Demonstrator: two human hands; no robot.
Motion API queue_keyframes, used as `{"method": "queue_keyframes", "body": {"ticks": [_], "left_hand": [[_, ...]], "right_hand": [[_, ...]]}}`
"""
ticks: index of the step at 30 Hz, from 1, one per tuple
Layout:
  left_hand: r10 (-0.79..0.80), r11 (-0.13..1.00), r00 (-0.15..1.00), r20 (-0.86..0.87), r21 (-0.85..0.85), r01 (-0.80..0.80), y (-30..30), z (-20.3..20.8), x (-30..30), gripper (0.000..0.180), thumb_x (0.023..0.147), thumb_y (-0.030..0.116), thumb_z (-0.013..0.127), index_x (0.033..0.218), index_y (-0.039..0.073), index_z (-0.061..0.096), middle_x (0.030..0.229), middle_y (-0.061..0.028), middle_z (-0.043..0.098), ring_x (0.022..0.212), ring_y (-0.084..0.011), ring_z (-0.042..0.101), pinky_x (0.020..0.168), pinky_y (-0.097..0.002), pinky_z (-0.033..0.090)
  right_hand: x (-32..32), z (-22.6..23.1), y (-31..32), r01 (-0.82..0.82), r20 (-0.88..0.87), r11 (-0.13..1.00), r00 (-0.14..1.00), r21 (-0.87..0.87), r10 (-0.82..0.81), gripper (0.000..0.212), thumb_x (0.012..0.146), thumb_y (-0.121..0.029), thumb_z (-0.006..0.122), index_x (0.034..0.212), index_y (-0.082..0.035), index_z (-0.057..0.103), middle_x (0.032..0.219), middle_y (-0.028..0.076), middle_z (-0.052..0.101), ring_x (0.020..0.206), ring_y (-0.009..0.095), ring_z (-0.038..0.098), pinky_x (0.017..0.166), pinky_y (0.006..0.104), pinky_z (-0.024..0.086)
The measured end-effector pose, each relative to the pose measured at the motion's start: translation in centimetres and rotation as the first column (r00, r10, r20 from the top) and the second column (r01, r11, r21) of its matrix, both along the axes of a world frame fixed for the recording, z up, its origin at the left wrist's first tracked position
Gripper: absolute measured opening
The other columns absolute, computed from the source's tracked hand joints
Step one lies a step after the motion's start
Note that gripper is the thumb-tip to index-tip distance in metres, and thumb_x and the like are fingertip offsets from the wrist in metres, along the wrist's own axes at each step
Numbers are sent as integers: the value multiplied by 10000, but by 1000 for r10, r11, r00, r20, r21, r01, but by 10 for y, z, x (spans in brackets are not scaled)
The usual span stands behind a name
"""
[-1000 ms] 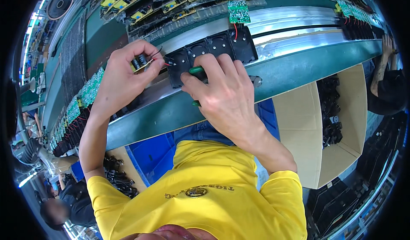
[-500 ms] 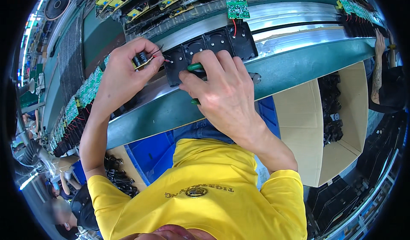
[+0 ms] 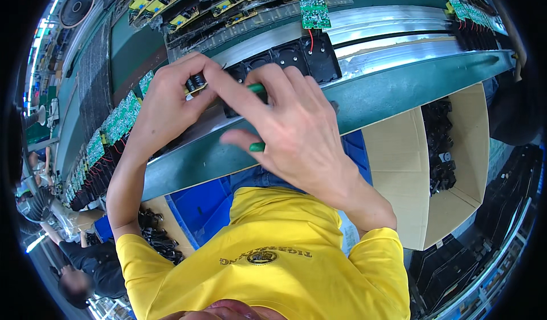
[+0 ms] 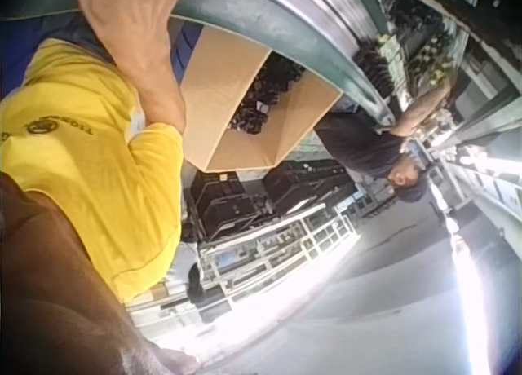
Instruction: The recorder is assembling electronic components onto circuit boards on an industrial assembly line.
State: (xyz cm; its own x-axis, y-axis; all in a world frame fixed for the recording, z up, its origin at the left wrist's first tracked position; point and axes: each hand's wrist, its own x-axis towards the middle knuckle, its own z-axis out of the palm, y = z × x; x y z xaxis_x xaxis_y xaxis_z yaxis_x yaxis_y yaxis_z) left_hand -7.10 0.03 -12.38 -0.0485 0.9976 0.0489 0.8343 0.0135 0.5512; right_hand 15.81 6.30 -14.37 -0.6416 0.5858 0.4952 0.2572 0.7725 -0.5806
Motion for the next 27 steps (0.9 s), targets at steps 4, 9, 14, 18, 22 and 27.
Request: {"method": "queue_keyframes", "body": {"ticks": [4,9,14,18,22,27], "left_hand": [[-119,991,992,27,58,118,-4,-3,-15,91,972,62,784,1062,48,776,1070,-50,761,879,-294,701,830,-385,569],[-202,976,970,-133,59,211,-9,-2,-20,133,962,-1,797,1092,16,779,1122,-66,743,944,-255,688,860,-348,553],[-227,948,953,-199,178,263,-7,-16,-23,143,952,-1,796,1090,37,782,1119,-56,733,966,-269,692,867,-355,558],[-210,946,958,-197,208,250,-10,-21,-23,146,942,10,805,1081,48,782,1113,-51,732,975,-269,694,864,-365,563],[-204,946,960,-189,213,243,-9,-22,-23,141,941,3,801,1073,42,774,1107,-54,731,972,-273,695,862,-361,562],[-200,935,960,-196,254,247,-6,-25,-24,126,945,66,793,1067,79,763,1076,-39,715,953,-255,691,794,-364,564]], "right_hand": [[-8,33,2,-301,-413,810,907,-504,80,378,1000,-197,858,1350,-79,778,1038,49,655,836,157,546,744,303,463],[-51,14,37,-625,-773,531,628,-572,-94,330,1168,-351,596,1276,-61,710,923,35,586,775,139,484,707,296,401],[-87,-10,39,-615,-804,537,543,-577,-242,506,1223,-492,357,1126,-100,662,876,14,512,746,136,434,687,308,364],[-94,-18,41,-706,-835,446,476,-550,-276,416,1210,-449,422,1090,-112,635,855,0,466,740,127,406,683,308,356],[-98,-17,41,-659,-813,487,532,-573,-237,395,1214,-416,421,1086,-106,630,854,6,461,742,126,407,677,305,359],[-99,-22,39,-587,-787,595,602,-548,-131,350,1208,-369,442,1077,-97,621,858,21,474,745,126,417,667,294,370]]}}
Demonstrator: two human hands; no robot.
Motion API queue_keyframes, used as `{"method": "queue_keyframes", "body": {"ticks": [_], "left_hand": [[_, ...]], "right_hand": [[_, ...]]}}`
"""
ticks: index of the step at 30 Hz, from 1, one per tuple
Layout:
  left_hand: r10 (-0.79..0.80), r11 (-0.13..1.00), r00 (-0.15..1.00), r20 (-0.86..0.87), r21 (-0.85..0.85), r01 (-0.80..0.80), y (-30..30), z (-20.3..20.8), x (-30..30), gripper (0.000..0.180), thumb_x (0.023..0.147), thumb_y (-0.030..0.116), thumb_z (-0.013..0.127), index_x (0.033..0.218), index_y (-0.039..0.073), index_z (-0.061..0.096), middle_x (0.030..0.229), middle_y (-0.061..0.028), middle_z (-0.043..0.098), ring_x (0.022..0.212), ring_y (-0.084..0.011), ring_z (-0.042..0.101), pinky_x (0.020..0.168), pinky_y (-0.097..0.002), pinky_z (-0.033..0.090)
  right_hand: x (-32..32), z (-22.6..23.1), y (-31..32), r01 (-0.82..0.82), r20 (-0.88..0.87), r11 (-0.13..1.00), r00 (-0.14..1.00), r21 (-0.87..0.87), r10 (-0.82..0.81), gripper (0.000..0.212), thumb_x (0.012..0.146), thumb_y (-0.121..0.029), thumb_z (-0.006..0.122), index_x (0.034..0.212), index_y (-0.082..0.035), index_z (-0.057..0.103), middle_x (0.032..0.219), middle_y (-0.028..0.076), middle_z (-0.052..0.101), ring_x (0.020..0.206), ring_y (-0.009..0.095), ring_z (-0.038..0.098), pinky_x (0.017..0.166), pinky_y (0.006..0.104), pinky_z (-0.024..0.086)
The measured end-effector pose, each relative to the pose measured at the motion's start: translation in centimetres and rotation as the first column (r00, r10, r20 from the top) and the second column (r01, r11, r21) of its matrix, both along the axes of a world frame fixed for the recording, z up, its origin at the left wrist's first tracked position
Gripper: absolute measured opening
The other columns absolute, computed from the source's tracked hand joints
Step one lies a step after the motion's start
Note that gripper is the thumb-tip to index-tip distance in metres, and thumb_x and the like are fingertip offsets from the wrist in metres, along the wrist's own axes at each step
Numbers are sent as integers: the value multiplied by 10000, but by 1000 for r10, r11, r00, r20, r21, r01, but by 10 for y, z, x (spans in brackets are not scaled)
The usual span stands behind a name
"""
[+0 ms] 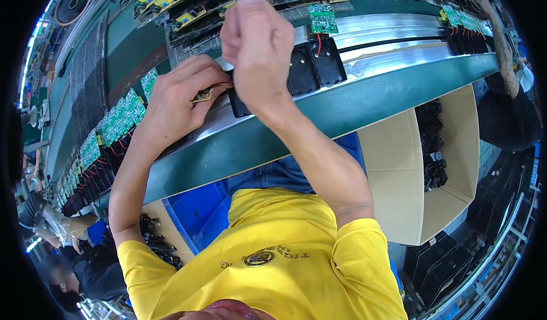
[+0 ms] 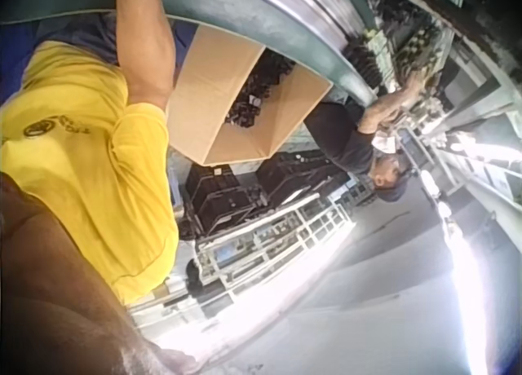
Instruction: The recorder is assembling electronic components onto circuit boards on an industrial assembly line.
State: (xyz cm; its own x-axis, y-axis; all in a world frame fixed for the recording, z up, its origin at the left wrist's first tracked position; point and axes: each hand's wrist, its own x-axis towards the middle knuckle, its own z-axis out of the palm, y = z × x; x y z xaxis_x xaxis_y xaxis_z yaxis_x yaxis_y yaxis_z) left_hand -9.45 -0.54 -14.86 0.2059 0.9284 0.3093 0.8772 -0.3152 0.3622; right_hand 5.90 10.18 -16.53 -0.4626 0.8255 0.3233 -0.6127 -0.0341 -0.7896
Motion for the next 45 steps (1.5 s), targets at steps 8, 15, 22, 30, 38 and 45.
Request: {"method": "queue_keyframes", "body": {"ticks": [8,15,22,30,38,45], "left_hand": [[59,998,998,26,-29,-58,-1,14,15,65,981,77,778,1040,82,752,1042,-34,705,916,-243,691,760,-369,561],[205,977,977,61,-67,-201,-11,18,29,59,972,53,793,1019,49,756,1063,-50,722,911,-248,690,797,-365,555],[281,960,960,12,-14,-281,-2,7,39,78,944,63,815,1009,60,772,1077,-37,708,925,-226,686,807,-338,539],[309,951,951,25,-18,-308,4,5,42,92,926,66,826,1006,77,782,1093,-18,684,957,-210,676,808,-332,531],[265,963,963,-52,66,-262,8,-1,42,80,909,89,836,951,89,768,1089,-12,646,942,-224,665,757,-355,558],[221,973,973,-62,75,-216,9,2,48,107,902,60,834,965,82,750,1109,-6,662,950,-212,664,760,-336,536]], "right_hand": [[3,27,-5,32,23,992,999,-122,-29,255,1161,-236,547,1186,-32,697,928,41,589,773,137,490,666,270,412],[105,41,-30,10,518,688,651,725,-555,372,927,-99,879,1295,-101,828,1086,56,671,826,183,589,772,312,516],[107,6,-40,-188,542,510,363,839,-758,222,855,-185,972,1062,-137,905,1205,64,658,899,224,627,820,361,551],[106,5,-39,-176,547,523,380,834,-746,239,861,-176,968,1084,-125,899,1201,60,656,932,223,635,835,365,551],[106,1,-40,-164,554,536,390,828,-735,233,859,-166,967,1077,-123,897,1200,61,654,936,226,636,840,366,550],[106,0,-39,-167,560,542,393,823,-730,288,843,-151,976,1119,-139,895,1202,56,645,950,230,634,848,367,550]]}}
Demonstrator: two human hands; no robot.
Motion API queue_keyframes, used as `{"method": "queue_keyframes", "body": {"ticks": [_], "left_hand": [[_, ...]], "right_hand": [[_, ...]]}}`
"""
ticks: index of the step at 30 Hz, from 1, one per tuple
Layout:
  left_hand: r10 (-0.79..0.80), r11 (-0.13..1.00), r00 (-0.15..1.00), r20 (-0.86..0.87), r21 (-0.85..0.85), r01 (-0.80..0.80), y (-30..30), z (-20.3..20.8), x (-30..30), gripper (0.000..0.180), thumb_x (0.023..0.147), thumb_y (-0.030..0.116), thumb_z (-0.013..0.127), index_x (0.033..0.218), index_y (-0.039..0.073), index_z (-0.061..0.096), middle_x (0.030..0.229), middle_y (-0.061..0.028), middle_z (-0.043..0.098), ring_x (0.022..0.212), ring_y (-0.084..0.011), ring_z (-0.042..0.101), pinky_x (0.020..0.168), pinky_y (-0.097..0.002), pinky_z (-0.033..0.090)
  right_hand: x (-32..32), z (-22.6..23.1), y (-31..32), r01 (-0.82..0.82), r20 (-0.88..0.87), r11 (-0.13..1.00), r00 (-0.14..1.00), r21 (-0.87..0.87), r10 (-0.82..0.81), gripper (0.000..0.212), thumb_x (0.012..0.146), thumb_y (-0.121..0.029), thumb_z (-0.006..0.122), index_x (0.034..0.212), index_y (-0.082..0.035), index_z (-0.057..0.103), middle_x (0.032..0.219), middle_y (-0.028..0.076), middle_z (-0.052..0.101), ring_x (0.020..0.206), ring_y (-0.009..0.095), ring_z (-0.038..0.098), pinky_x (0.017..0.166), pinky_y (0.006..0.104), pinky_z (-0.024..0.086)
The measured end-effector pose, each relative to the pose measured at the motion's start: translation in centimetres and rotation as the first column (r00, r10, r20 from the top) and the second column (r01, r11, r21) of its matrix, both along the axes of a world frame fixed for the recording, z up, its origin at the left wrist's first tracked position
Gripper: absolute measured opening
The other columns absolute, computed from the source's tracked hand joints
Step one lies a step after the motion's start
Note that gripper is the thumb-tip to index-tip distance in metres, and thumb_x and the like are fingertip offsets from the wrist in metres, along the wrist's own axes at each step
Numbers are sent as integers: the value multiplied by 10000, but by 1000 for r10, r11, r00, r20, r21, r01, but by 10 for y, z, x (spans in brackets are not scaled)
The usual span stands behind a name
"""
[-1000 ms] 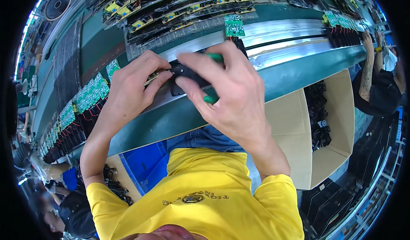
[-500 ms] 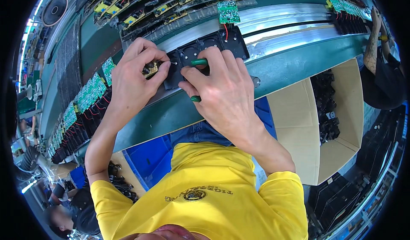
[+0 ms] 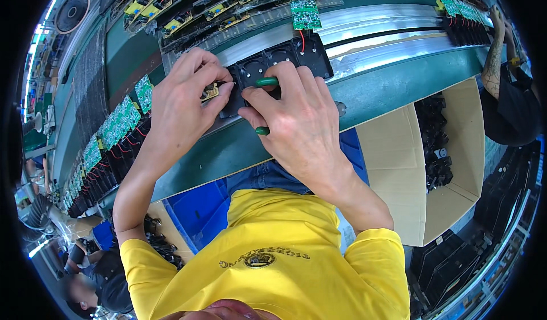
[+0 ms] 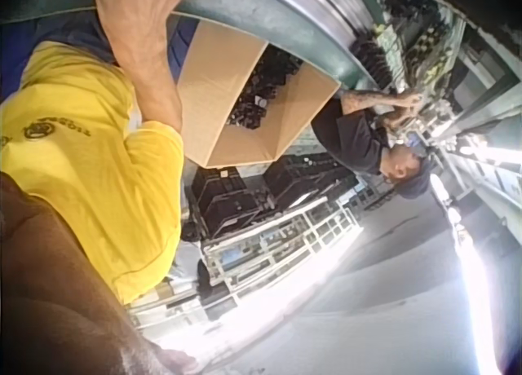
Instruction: The recorder is assembling electronic components onto circuit boards on an industrial assembly line.
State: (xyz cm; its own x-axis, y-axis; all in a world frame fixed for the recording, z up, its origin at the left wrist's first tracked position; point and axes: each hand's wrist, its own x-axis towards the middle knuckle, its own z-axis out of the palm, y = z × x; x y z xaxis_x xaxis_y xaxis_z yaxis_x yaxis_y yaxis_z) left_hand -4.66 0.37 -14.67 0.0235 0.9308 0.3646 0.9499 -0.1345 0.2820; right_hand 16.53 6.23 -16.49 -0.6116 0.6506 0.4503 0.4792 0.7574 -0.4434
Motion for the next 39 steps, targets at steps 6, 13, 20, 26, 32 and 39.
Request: {"method": "queue_keyframes", "body": {"ticks": [6,13,20,26,32,39], "left_hand": [[-3,1000,994,-113,20,5,1,3,1,57,918,83,827,945,74,778,1115,-53,628,940,-250,664,725,-377,559],[101,984,993,-58,-142,-108,-4,13,5,45,921,115,818,937,76,802,1118,-72,625,945,-267,676,702,-395,560],[89,983,996,6,-160,-87,-5,7,-1,50,913,130,807,924,81,808,1121,-80,628,960,-286,691,702,-411,565],[74,982,995,61,-181,-62,-3,1,-8,45,902,127,805,902,82,798,1112,-83,628,957,-299,695,716,-423,571],[72,980,991,109,-191,-50,0,3,-10,43,896,128,802,893,87,792,1107,-82,626,934,-312,692,724,-423,573],[87,950,996,32,-304,-73,7,19,-2,64,897,138,799,897,76,784,1071,-89,648,910,-335,707,748,-437,584]], "right_hand": [[2,20,3,-82,55,996,995,-19,83,362,981,-235,871,1316,-105,823,1174,63,642,979,214,620,855,365,549],[-38,45,29,-617,-784,689,610,-379,114,419,1168,-373,584,1354,-18,707,1030,55,624,893,184,581,797,341,513],[-89,19,40,-687,-897,595,418,-417,-145,469,1219,-412,409,1195,-23,669,892,28,564,747,132,471,687,300,414],[-103,10,40,-695,-888,558,405,-454,-218,400,1214,-348,410,1160,-34,653,875,24,544,728,100,410,649,287,363],[-105,7,41,-665,-881,631,468,-399,-64,319,1194,-281,451,1103,-49,650,877,17,547,732,94,398,656,283,357],[-83,28,31,-663,-889,648,455,-374,-47,222,1115,-152,589,1217,-17,732,988,35,598,809,120,469,710,260,408]]}}
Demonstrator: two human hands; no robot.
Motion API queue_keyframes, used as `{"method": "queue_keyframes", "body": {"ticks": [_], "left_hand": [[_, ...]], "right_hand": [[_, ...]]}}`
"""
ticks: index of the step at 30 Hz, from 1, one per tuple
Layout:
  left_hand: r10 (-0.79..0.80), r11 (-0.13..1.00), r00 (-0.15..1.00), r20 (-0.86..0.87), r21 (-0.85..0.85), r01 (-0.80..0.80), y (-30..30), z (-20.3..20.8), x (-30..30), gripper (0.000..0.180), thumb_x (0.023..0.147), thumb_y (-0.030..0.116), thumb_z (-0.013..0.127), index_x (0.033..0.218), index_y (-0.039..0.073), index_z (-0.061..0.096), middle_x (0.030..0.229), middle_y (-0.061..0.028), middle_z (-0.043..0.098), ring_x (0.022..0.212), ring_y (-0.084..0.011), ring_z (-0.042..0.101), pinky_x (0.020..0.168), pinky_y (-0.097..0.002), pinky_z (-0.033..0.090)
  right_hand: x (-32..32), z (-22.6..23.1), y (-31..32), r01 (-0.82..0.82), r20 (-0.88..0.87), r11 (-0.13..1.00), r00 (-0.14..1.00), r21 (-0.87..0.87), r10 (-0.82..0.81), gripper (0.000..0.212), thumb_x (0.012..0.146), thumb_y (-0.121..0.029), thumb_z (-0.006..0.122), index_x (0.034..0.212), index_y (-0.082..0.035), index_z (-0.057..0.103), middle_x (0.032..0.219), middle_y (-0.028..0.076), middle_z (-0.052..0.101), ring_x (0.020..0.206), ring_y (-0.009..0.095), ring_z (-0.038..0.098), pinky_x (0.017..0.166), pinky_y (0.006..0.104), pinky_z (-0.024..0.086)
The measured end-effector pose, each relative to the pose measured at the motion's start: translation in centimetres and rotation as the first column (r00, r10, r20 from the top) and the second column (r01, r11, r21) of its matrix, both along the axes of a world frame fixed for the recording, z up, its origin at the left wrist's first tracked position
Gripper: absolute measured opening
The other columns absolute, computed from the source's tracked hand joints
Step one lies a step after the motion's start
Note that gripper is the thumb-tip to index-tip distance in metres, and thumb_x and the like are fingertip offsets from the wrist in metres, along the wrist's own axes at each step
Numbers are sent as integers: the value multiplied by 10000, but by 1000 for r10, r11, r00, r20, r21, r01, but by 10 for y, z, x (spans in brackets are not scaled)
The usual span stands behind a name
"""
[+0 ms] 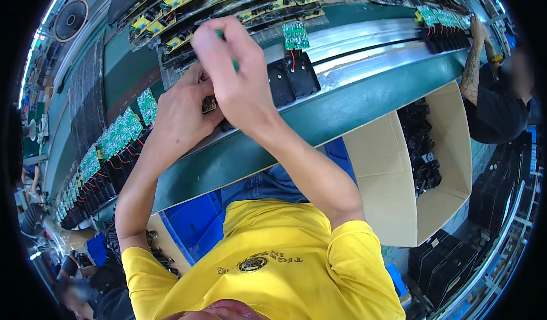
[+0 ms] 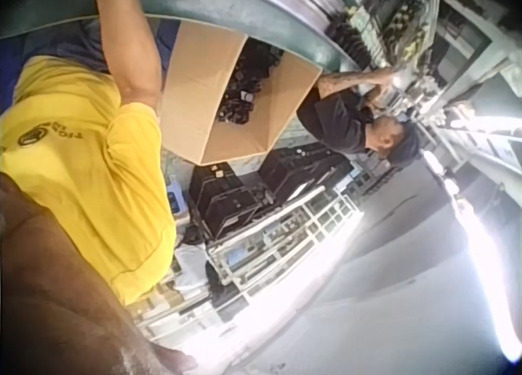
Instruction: The recorder is assembling electronic components onto circuit boards on an industrial assembly line.
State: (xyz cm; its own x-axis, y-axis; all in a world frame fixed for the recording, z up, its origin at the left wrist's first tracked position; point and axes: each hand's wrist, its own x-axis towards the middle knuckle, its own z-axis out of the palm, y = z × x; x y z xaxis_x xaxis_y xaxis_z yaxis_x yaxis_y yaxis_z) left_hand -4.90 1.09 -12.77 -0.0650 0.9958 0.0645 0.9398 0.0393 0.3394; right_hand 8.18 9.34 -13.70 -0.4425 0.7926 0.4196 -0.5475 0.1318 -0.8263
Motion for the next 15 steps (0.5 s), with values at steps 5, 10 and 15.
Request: {"method": "queue_keyframes", "body": {"ticks": [5,10,15], "left_hand": [[-102,981,994,-24,-170,97,5,25,-20,211,903,167,818,1070,65,740,1097,-100,706,925,-362,720,800,-455,588],[-121,976,992,-30,-184,113,35,43,-34,346,919,169,810,1222,64,681,1177,-104,749,995,-363,724,900,-461,582],[-80,978,984,-159,176,108,37,10,-23,319,929,128,775,1224,81,664,1267,-97,726,1122,-330,702,1016,-457,552]], "right_hand": [[55,24,-20,8,293,866,939,500,-178,330,979,-84,813,1306,-39,814,1109,61,640,885,178,552,760,285,477],[76,-16,-27,-242,513,468,581,850,-632,237,899,-166,924,1130,-128,886,1136,77,647,885,232,589,767,351,512],[77,-21,-28,-273,513,437,527,857,-678,226,893,-177,934,1114,-151,896,1143,84,646,912,248,612,783,371,531]]}}
